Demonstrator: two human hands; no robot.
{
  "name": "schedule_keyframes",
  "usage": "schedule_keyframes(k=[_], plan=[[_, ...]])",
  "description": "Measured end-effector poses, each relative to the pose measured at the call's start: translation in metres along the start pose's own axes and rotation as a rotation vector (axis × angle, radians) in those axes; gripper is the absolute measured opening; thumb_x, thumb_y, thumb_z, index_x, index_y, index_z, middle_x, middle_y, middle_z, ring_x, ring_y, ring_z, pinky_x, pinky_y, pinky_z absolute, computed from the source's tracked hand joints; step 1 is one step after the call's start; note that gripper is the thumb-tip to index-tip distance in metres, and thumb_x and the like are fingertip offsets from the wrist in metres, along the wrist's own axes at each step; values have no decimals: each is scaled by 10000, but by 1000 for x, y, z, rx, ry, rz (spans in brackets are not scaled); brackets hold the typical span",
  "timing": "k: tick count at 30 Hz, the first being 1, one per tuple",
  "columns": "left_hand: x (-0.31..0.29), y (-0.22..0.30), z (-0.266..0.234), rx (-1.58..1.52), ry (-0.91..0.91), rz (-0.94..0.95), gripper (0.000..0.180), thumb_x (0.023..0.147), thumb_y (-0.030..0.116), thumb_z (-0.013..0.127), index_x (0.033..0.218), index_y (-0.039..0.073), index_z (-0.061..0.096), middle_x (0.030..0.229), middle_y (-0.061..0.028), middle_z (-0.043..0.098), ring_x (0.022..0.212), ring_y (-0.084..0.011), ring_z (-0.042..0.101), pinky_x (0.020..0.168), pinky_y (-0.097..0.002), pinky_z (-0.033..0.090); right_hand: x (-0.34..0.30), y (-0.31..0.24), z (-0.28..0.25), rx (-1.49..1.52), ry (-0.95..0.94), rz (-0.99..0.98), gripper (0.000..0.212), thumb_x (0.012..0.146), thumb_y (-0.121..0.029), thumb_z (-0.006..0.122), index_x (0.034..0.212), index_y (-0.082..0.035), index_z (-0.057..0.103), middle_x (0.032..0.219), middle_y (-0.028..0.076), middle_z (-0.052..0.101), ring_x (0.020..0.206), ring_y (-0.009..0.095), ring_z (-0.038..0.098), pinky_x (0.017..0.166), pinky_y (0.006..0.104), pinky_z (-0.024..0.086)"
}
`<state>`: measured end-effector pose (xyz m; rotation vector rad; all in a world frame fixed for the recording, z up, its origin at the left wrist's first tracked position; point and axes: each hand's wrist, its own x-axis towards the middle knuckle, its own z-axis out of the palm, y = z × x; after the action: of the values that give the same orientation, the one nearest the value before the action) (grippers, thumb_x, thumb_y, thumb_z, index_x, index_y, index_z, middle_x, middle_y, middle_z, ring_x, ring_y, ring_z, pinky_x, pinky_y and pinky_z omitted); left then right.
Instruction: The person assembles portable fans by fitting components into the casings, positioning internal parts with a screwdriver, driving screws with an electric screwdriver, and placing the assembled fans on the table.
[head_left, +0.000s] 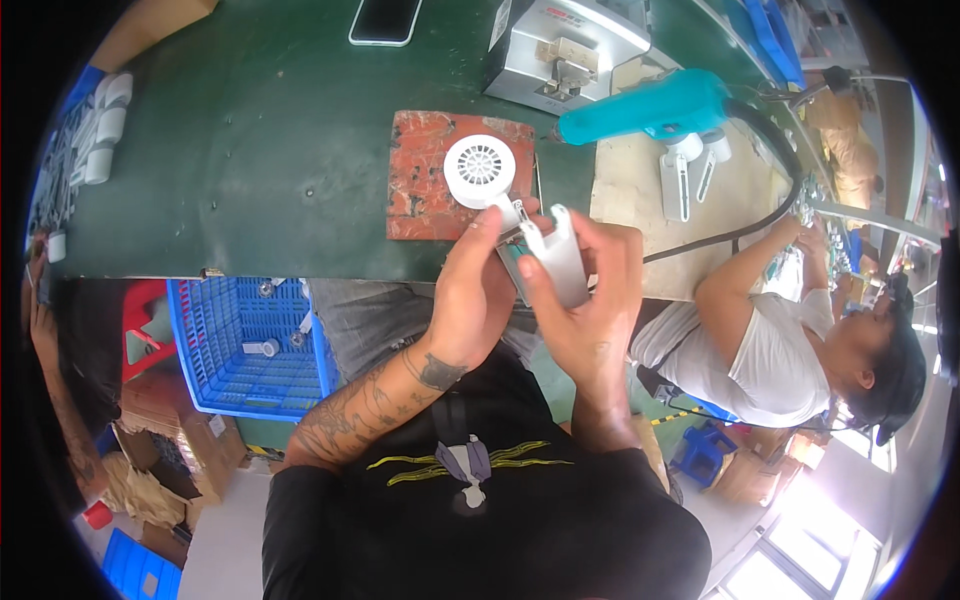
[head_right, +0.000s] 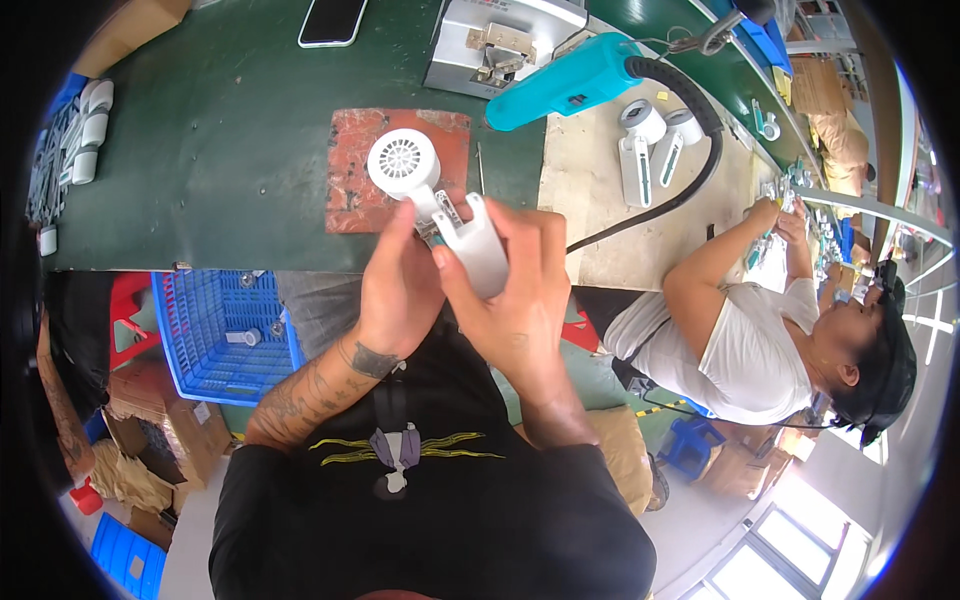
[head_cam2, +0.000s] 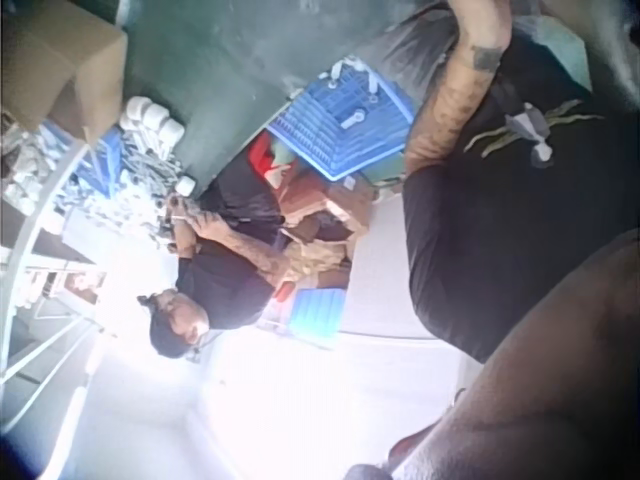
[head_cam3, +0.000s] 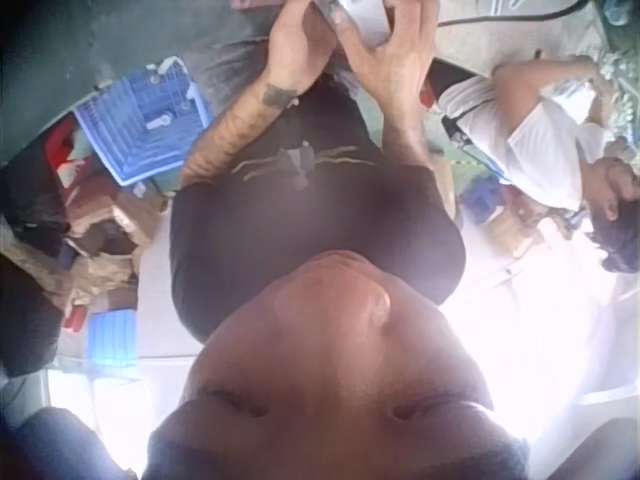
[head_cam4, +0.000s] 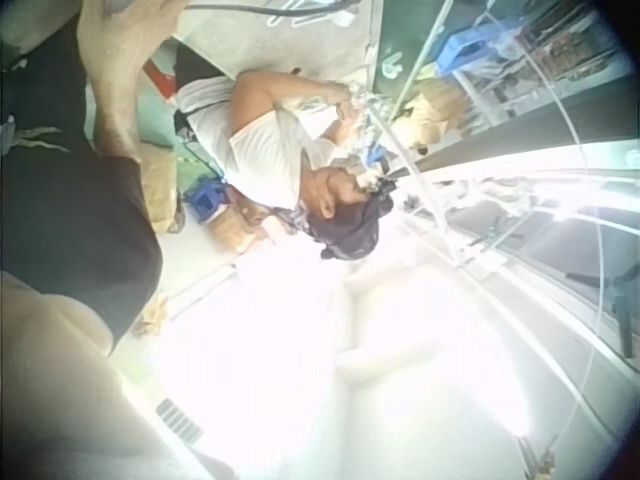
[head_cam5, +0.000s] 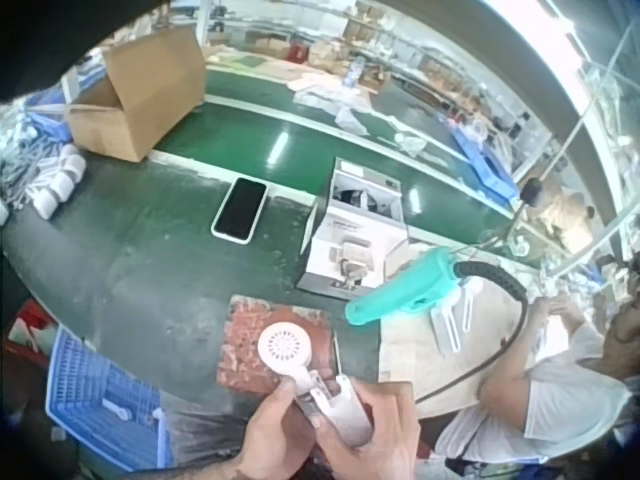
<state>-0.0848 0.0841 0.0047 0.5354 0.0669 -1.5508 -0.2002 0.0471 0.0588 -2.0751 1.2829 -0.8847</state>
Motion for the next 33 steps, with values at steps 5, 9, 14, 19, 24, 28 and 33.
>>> schedule_keyframes(k=[5,9,14,19,24,28,33], plan=[[-2,3,5,-70,-14,-32,579,1111,535,402,1391,51,554,1308,-79,636,1253,-202,576,1098,-399,436,4,-1,11,-235,-41,-114,543,787,-177,867,1248,-41,615,1031,152,539,895,342,614,685,446,524],[-2,2,0,-77,-38,-29,572,1116,527,394,1399,57,553,1323,-70,632,1245,-201,586,1102,-397,437,2,5,18,-247,-53,-172,550,776,-177,863,1247,-48,610,1008,143,521,877,342,592,664,459,495],[-2,2,1,-77,-40,-12,559,1120,504,396,1411,54,551,1325,-70,632,1251,-197,588,1114,-396,430,1,12,27,-272,-35,-159,555,770,-128,861,1253,-42,604,1014,144,525,879,336,592,688,449,500],[-6,5,3,139,-29,3,432,1086,261,563,1439,13,533,1363,-96,630,1271,-194,587,1106,-385,454,-2,15,29,-265,-9,-187,601,741,-141,863,1278,-53,607,1007,132,518,882,336,566,679,452,491],[-7,8,4,247,-61,48,439,1047,129,617,1450,-13,514,1392,-163,633,1287,-236,605,1108,-402,482,-10,14,30,-265,136,-299,620,704,-134,865,1286,-60,664,1034,118,544,901,307,556,732,421,481],[-12,15,-3,218,-133,88,457,1045,152,614,1450,-27,501,1361,-210,646,1251,-315,641,1103,-473,497,-12,6,25,-265,170,-333,537,716,-166,885,1204,-63,686,1036,109,547,922,295,550,775,412,475],[-9,25,-15,138,-196,134,518,1015,238,671,1433,-21,508,1311,-202,673,1221,-354,658,1105,-527,496,-29,24,22,387,118,-44,563,771,-282,916,1135,-34,565,1045,128,612,923,237,618,781,359,485]])
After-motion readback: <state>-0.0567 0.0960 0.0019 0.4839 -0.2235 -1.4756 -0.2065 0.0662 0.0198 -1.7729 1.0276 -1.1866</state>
